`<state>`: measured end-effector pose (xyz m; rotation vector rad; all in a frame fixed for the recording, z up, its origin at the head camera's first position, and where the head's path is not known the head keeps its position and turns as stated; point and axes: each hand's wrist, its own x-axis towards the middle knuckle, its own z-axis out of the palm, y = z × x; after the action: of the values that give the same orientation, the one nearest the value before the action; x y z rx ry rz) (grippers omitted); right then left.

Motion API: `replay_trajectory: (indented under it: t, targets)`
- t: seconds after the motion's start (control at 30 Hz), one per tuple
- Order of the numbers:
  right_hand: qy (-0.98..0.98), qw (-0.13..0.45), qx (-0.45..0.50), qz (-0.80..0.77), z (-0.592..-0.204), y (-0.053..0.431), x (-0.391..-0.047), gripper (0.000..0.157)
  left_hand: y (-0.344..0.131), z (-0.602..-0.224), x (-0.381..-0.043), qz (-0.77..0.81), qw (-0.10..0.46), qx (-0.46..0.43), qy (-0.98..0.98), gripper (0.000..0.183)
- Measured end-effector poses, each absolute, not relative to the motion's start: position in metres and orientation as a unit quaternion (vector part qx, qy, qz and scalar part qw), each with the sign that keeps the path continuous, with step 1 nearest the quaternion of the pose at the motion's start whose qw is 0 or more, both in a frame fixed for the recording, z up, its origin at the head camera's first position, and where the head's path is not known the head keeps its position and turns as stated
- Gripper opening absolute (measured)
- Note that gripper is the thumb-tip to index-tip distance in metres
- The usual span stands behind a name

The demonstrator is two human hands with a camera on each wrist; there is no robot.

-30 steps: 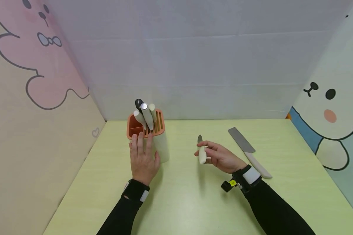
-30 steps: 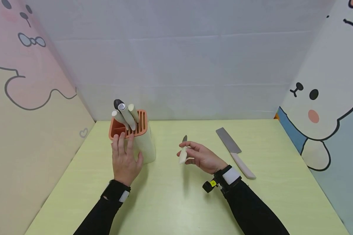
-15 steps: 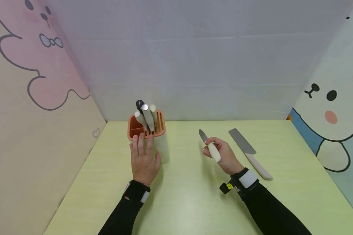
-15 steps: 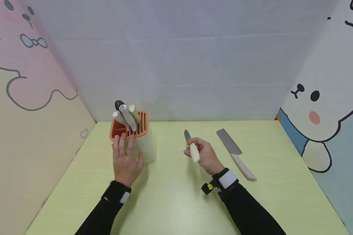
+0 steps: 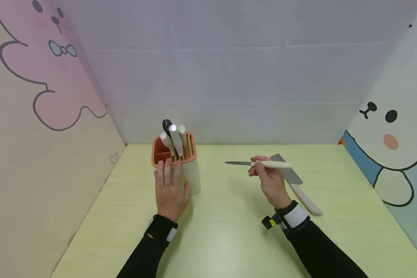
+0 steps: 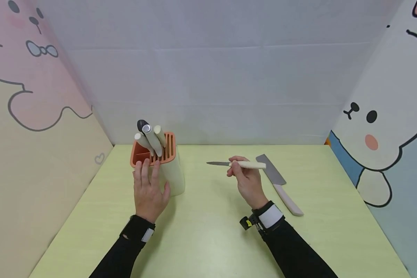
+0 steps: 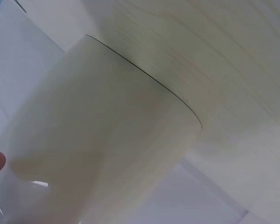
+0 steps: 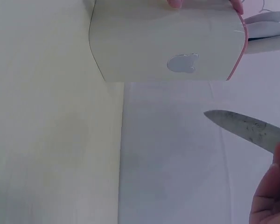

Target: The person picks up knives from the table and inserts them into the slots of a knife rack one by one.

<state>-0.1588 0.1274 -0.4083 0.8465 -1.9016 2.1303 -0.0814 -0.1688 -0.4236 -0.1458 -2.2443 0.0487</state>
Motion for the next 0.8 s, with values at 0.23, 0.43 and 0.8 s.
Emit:
replay_trajectory:
  t: [0.23, 0.43, 0.8]
  targets:
    - [-0.657, 0.125, 0.254, 0.699, -0.409, 0.126, -0.166, 0.024, -0.170, -0.425, -0.082, 0.017, 0.431, -0.057, -0.900, 0.085]
    - [-0.668, 0.128, 0.219, 0.700, -0.393, 0.126, -0.166, 0.021, -0.170, -0.425, -0.084, 0.015, 0.437, -0.059, -0.897, 0.083]
    - [-0.700, 0.240, 0.261, 0.621, -0.334, 0.106, -0.176, 0.046, -0.170, -0.427, -0.084, 0.017, 0.439, -0.057, -0.897, 0.080]
